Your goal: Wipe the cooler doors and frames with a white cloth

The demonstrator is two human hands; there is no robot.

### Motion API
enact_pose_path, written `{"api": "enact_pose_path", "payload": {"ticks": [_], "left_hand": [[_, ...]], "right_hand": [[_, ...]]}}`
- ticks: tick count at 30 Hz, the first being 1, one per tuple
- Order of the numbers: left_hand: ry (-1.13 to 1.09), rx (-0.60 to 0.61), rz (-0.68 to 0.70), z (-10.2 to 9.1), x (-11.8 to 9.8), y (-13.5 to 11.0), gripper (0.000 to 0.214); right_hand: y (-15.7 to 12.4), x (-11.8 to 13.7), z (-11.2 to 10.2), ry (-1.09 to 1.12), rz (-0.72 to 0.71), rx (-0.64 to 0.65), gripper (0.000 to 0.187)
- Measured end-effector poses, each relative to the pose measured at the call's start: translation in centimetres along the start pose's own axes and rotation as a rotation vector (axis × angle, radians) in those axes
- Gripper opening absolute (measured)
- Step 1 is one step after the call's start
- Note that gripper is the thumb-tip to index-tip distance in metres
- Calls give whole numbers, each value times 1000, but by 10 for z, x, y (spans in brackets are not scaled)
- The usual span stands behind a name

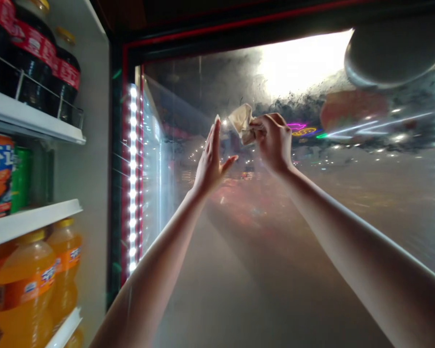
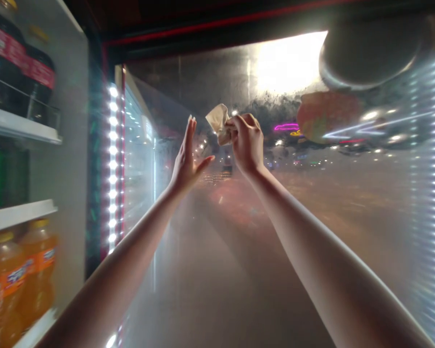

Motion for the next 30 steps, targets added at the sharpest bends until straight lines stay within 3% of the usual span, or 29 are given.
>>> {"api": "enact_pose_path", "payload": {"ticks": [3, 6, 9, 14, 17, 20, 25, 28, 30], "left_hand": [[125, 151, -53, -11, -15, -47, 96], [222, 199, -117, -18, -29, -85, 102], [290, 234, -145, -16, -36, -103, 109], [370, 245, -139, -8, -37, -109, 112], [385, 229, -138, -5, -36, -111, 111], [382, 216, -122, -2, -37, -114, 108], [389, 198, -95, 2, -40, -117, 104], [400, 180, -84, 3, -41, -118, 101], [399, 171, -84, 3, -42, -118, 100]], "right_hand": [[7, -2, -5, -88, -34, -20, 27], [16, -2, 2, -117, -47, -24, 28], [17, 5, 13, -132, -89, -8, 34], [-15, 26, 10, -165, -230, 120, 28], [-28, 23, -5, -149, -211, 156, 27], [-17, 15, -13, -148, -149, 99, 31], [7, 25, 12, -138, -137, 116, 47], [-6, 39, 22, -75, -228, 197, 46], [-19, 40, 17, -60, -280, 243, 38]]}}
Point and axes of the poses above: each hand's wrist, its own y-axis towards the middle knuckle, its own z-axis out of the palm, x = y × z, the point moved 7 cm from there along y, towards the middle knuckle, and after that the axes turned 2 degrees about -x, right-handed, at the moved point
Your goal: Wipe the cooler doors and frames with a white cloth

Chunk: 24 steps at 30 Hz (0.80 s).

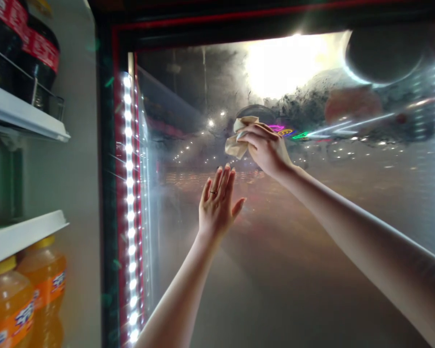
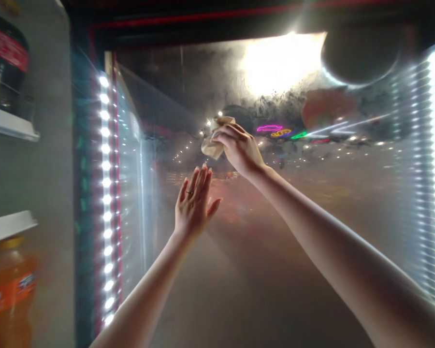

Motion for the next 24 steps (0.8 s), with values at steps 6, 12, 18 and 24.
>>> {"api": "enact_pose_path", "payload": {"ticks": [6, 12, 18, 24], "left_hand": [[-18, -3, -11, 1, -2, 1, 99], [-31, 30, -31, 3, -1, 2, 99], [-1, 43, -27, 4, -3, 2, 93], [24, 34, -23, 6, -1, 1, 94]], "right_hand": [[-11, -30, -30, -108, 136, -84, 27], [0, -3, -4, -91, 122, -112, 32], [-10, 14, 9, -60, 31, 8, 41], [20, 2, 15, -40, 80, -93, 67]]}}
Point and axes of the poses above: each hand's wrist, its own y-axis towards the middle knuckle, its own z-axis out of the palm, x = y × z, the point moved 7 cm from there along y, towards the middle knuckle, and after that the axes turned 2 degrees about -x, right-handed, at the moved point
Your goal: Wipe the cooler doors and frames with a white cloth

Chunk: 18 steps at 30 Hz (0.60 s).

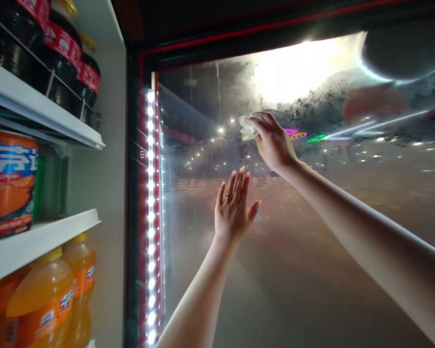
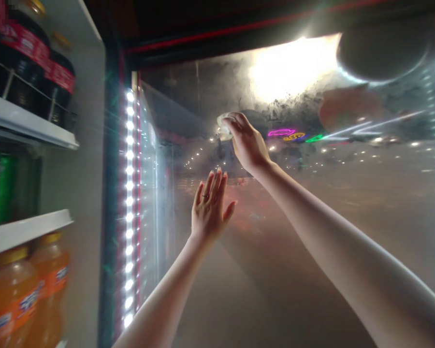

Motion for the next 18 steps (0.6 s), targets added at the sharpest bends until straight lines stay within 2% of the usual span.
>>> {"api": "enact_pose_path", "payload": {"ticks": [4, 8, 10, 13, 15, 18], "left_hand": [[-14, -18, 1, -1, 0, -1, 95], [-10, -7, 4, 1, 0, 0, 92], [-2, -6, 14, 1, -1, 0, 90], [19, 5, 16, 2, -1, 0, 86], [31, 12, 4, 2, 0, 0, 85], [32, 9, 4, 1, 1, 0, 84]], "right_hand": [[-1, 17, 19, 88, -68, 97, 65], [-17, 11, 13, 125, -128, 179, 58], [-16, 0, 4, 109, -124, 161, 56], [1, -9, -1, 79, -77, 76, 57], [14, -4, 5, 75, -47, 40, 64], [19, 14, 21, 98, -99, 92, 71]]}}
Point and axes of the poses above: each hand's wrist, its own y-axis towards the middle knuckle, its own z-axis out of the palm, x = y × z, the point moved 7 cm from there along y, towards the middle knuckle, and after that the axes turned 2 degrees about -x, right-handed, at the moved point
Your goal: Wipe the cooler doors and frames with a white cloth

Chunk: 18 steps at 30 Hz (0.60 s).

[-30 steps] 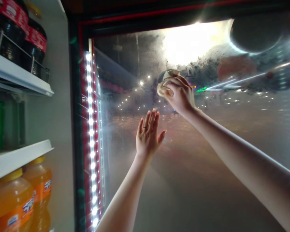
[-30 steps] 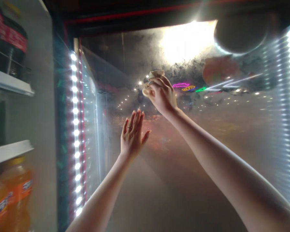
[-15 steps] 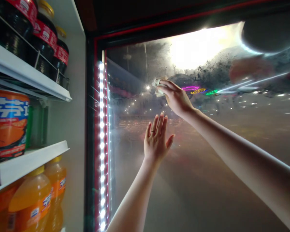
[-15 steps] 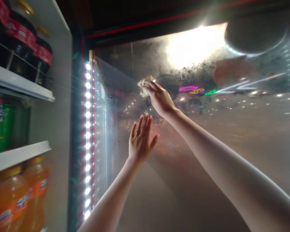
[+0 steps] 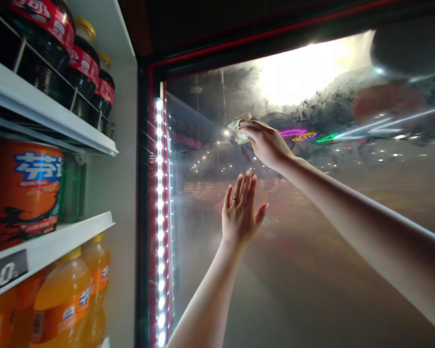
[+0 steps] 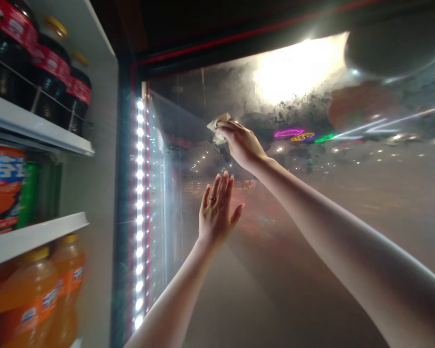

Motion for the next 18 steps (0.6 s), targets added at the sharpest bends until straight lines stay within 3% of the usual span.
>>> {"api": "enact_pose_path", "payload": {"ticks": [4, 7, 10, 15, 18], "left_hand": [[13, 6, 0, -1, -1, 0, 79], [36, 42, -3, 2, -2, 1, 76], [18, 50, -10, 2, -3, 2, 81], [-34, 34, -11, -1, 2, 1, 93], [-40, 32, 3, -3, 3, 0, 97]], "right_hand": [[-22, 7, 4, 45, -85, 85, 63], [-35, -6, -11, 47, -66, 57, 54], [-24, -14, -18, 18, 0, -4, 52], [5, 14, 15, 53, 13, 57, 63], [2, 27, 26, 65, -20, 141, 66]]}}
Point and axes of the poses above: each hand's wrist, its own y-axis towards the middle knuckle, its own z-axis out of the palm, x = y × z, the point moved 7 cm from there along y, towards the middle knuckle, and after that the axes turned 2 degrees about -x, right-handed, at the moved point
